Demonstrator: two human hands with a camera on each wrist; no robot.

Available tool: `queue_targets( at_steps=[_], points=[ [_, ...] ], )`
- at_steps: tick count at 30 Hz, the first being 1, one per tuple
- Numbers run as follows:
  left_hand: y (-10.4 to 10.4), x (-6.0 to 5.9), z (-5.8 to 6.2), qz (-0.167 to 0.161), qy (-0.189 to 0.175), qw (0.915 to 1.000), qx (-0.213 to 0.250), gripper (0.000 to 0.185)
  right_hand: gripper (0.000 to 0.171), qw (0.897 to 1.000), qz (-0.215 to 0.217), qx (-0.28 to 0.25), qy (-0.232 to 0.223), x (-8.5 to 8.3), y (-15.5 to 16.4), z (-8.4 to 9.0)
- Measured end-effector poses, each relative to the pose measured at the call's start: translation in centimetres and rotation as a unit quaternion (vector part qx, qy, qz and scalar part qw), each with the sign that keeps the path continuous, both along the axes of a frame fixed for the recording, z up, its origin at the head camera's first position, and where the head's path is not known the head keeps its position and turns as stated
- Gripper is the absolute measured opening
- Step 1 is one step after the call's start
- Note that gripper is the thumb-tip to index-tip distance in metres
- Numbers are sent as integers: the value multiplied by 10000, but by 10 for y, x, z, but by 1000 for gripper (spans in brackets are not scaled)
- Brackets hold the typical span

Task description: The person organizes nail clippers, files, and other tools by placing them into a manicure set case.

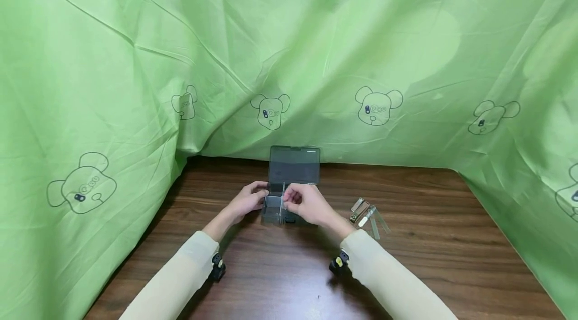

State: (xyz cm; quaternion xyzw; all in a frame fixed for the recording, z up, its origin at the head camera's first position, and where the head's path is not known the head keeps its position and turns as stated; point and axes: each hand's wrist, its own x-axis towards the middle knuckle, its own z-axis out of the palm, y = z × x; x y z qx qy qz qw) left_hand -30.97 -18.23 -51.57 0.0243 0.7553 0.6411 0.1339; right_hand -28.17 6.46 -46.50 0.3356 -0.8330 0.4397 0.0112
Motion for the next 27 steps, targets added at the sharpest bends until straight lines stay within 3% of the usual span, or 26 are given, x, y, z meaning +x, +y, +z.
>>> queue_targets(
  at_steps=[13, 19, 27],
  points=[
    [1, 0, 1, -142, 81, 9999, -12, 45, 15, 9990, -270, 98, -331, -15, -38, -10],
    [1, 1, 1, -156, 64, 9999, -9, 45, 13, 9987, -310, 21, -402, -13, -39, -13],
    [-1, 1, 3, -132, 2, 9999, -14, 47, 10, 9986, 6, -66, -519, -12, -24, -6]
  ],
)
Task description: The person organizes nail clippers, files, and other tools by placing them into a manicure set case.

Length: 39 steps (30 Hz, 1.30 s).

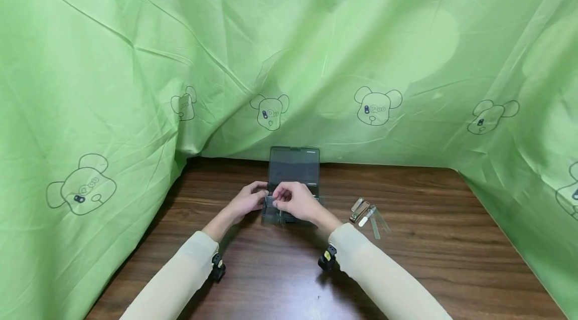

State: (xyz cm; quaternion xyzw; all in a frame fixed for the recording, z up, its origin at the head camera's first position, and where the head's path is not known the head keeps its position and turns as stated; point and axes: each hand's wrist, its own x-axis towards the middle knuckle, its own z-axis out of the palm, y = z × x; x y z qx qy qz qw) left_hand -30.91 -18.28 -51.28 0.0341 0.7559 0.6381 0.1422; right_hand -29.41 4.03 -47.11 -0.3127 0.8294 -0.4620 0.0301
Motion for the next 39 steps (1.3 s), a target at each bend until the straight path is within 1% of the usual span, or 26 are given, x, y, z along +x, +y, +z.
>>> queue_targets(
  at_steps=[5, 9, 12, 15, 20, 22, 25, 31, 35, 39],
  points=[
    [0, 0, 0, 43, -19, 10000, -8, 47, 12, 9998, 154, 7, 90, 5, 24, 8],
    [-1, 0, 0, 86, -52, 9999, -46, 47, 13, 9998, 108, 47, 149, 11, 49, 11],
    [-1, 0, 1, 111, -71, 9999, -73, 47, 14, 9997, 1, 153, 204, 13, 70, 13],
    [-1, -1, 1, 107, -67, 9999, -81, 48, 14, 9993, -197, 237, 195, 13, 93, 13],
    [0, -1, 1, 127, -48, 9999, -61, 47, 14, 9968, -568, 424, 381, 11, 131, 12],
    [0, -2, 1, 125, -42, 9999, -59, 47, 15, 9950, -697, 513, 490, 10, 144, 9],
    [0, -2, 0, 95, -21, 9999, -100, 47, 15, 9924, -911, 648, 520, 8, 161, 4],
    [-1, -2, -2, 26, 27, 9999, -134, 47, 17, 9858, -1205, 903, 745, 4, 190, -18],
    [-1, -1, -3, 5, 60, 9998, -189, 47, 18, 9850, -1272, 941, 687, 4, 203, -31],
    [-1, -2, -3, 8, 59, 9998, -192, 47, 19, 9860, -1243, 925, 609, 5, 213, -38]
  ],
)
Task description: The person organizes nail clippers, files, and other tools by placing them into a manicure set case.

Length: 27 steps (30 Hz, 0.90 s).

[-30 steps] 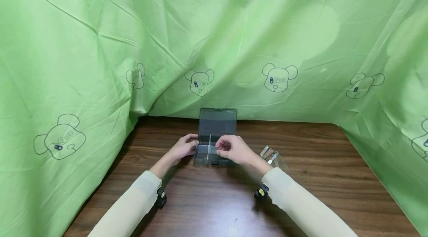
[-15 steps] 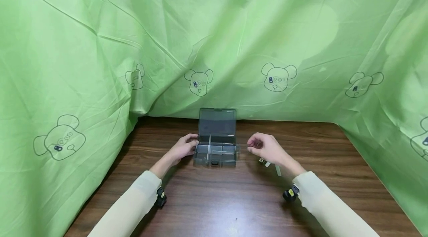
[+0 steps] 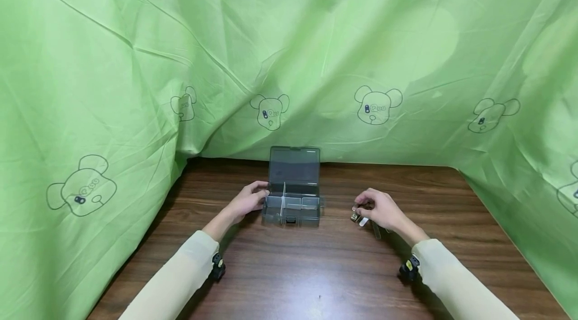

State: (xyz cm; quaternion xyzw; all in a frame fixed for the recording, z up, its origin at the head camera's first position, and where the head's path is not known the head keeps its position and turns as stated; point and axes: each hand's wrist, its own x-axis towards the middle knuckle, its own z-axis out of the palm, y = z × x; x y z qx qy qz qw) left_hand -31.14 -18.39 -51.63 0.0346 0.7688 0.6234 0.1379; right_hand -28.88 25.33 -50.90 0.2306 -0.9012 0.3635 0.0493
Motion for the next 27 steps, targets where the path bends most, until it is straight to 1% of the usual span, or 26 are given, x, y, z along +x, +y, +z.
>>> queue_targets(
  at_steps=[6, 10, 18, 20, 23, 27],
  points=[
    [1, -1, 1, 43, -26, 10000, -8, 47, 18, 9993, 216, 306, 71, 4, 8, 2],
    [0, -1, 1, 44, 0, 10000, -59, 46, 21, 9982, 383, 455, 102, 4, 9, 1],
    [0, -2, 0, 53, -83, 9999, 101, 46, 19, 9977, 342, 566, 174, 1, 10, -2],
    [1, -2, 0, 47, -77, 9999, 115, 46, 18, 9975, 413, 547, 194, -1, 10, -2],
    [0, -2, 0, 39, -69, 9999, 139, 46, 18, 9974, 470, 529, 163, -2, 10, -2],
    [0, -1, 0, 63, -76, 9999, 117, 46, 15, 9976, 440, 526, -73, -5, 8, -4]
  ],
)
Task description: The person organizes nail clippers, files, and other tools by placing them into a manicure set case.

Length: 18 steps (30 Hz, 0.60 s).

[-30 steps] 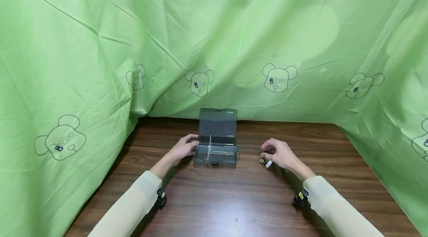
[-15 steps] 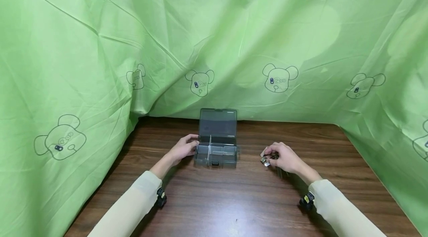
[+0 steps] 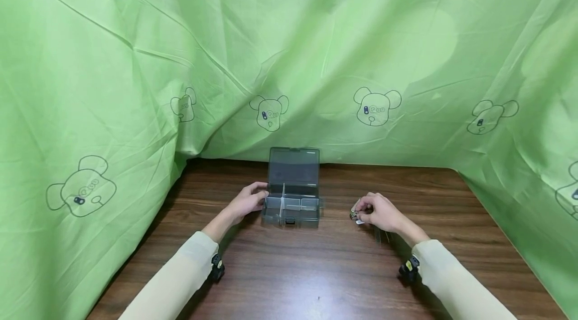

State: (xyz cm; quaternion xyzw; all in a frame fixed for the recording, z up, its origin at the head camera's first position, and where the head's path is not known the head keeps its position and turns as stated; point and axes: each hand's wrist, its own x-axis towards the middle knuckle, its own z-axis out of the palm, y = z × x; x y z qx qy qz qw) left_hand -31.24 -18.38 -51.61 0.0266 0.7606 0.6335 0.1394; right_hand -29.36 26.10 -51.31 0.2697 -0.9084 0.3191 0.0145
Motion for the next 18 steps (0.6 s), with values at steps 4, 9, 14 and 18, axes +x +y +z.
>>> queue_targets(
  at_steps=[4, 9, 14, 18],
  points=[
    [1, 1, 1, -24, 8, 10000, -7, 46, 11, 9998, -121, -28, -178, -2, -2, -3],
    [1, 1, 2, -17, 29, 10000, -23, 46, 10, 9996, -223, -122, -84, -2, -4, -4],
    [0, 1, 2, -35, 36, 10000, -41, 45, 16, 9995, -291, -37, 66, -2, -4, -5],
    [0, 1, 1, -44, 33, 10000, -62, 45, 19, 9991, -393, 52, 158, -2, -6, -7]
  ],
)
